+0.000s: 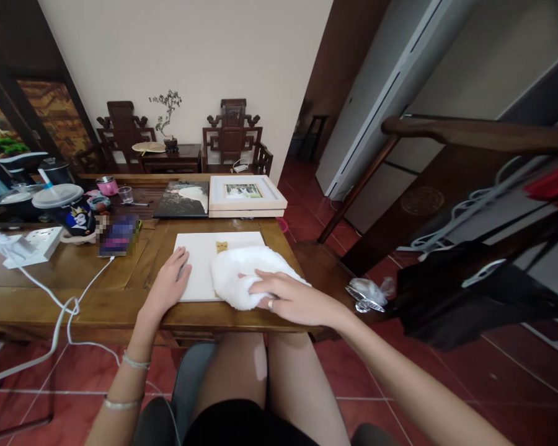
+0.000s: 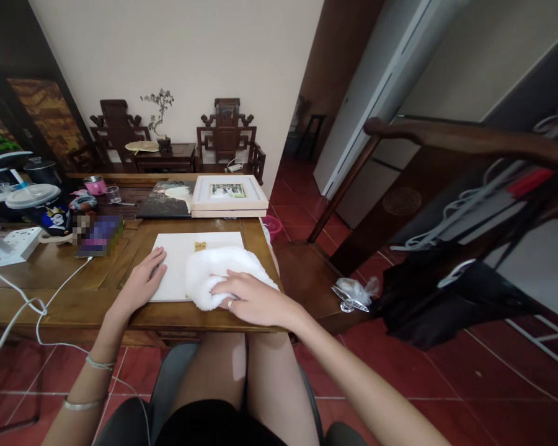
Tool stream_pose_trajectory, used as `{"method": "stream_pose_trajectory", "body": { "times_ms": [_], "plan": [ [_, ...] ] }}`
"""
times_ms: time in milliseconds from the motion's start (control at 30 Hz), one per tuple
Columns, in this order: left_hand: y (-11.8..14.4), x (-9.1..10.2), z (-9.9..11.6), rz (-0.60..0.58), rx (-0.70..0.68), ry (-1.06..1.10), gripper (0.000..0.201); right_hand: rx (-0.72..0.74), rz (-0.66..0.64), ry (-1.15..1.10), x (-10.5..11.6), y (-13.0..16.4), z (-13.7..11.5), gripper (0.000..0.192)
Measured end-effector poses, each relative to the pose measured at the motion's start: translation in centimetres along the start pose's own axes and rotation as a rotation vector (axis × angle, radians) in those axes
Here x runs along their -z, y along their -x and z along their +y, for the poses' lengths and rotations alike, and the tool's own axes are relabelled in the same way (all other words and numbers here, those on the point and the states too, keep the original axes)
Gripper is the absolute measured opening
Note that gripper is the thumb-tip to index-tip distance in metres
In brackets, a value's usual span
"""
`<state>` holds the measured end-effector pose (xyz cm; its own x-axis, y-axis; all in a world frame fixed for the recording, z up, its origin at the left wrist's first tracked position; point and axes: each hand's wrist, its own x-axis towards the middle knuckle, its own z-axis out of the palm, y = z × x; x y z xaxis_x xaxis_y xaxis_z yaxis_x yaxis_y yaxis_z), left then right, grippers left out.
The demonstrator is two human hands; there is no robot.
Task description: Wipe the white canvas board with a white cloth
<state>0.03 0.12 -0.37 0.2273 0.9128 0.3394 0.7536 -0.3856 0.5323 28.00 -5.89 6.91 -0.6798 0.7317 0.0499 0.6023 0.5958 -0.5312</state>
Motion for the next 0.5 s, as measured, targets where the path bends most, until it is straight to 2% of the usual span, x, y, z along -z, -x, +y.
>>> {"method": "stream_pose_trajectory", "body": {
  "times_ms": [100,267,400,500],
  "plan": [
    [0.0,0.0,0.0,-0.007,0.006,-0.002,0.049,-0.017,0.071,0.006,-0.5,-1.7,1.9,0.027],
    [0.0,0.0,0.0,0.013,0.013,0.013,0.048,-0.019,0.269,0.074,-1.6,-6.4,4.9,0.031],
    [0.0,0.0,0.0,0.01,0.006,0.014,0.047,-0.062,0.304,0.122,-2.0,-9.2,5.1,0.03],
    [0.0,0.1,0.0,0.002,0.012,0.013,0.049,-0.097,0.298,0.186,-2.6,-9.5,4.1,0.035]
  ]
}}
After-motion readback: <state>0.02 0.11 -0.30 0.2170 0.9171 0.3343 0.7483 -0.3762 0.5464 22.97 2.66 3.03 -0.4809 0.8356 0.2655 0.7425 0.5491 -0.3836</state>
